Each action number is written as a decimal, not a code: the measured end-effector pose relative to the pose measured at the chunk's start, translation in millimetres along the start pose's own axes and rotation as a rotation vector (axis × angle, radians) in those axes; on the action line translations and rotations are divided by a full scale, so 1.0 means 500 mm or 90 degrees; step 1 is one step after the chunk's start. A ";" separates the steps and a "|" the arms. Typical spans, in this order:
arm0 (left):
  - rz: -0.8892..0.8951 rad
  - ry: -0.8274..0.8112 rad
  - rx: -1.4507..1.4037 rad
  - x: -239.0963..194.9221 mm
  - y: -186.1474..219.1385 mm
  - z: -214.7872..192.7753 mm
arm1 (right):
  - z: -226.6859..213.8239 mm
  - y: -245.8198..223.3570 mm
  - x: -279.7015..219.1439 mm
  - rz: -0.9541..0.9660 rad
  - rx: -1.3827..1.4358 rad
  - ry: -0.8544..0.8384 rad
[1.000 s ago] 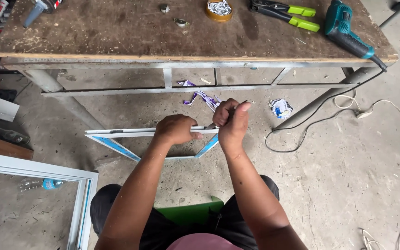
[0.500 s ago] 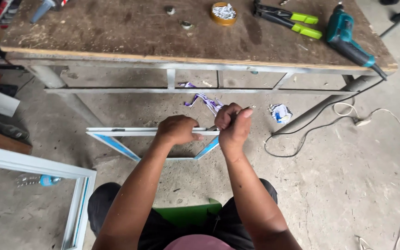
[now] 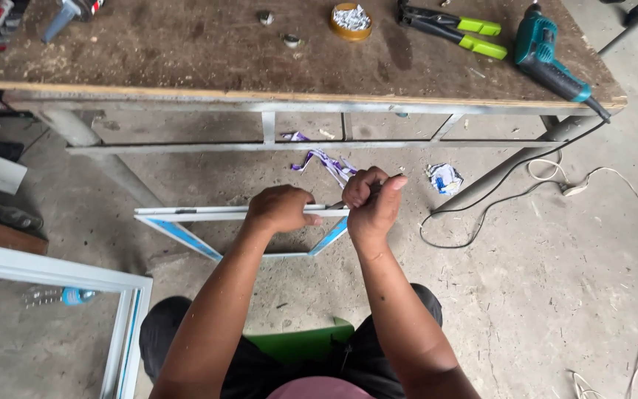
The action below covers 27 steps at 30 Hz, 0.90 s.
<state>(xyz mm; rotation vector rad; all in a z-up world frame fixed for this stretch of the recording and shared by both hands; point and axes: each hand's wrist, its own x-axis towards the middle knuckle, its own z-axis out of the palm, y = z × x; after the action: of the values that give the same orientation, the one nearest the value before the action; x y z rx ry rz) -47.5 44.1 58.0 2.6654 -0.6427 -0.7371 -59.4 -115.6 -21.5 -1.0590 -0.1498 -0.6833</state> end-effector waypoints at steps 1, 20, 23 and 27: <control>0.016 -0.001 -0.004 0.010 0.011 -0.001 | -0.015 -0.005 0.007 -0.012 0.008 0.035; -0.015 -0.013 0.004 0.010 0.008 -0.003 | 0.026 -0.027 -0.005 0.019 -0.030 -0.071; -0.008 -0.027 0.001 0.025 -0.005 0.011 | 0.030 -0.038 -0.009 0.011 0.017 -0.047; -0.006 -0.013 0.010 0.020 -0.001 0.012 | 0.043 -0.030 -0.003 0.044 -0.028 -0.053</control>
<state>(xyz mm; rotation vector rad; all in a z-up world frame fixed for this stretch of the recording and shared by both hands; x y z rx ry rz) -42.9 38.8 48.6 2.6806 -0.6448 -0.7650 -64.9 -101.5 -0.3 -1.1310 -0.1701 -0.5832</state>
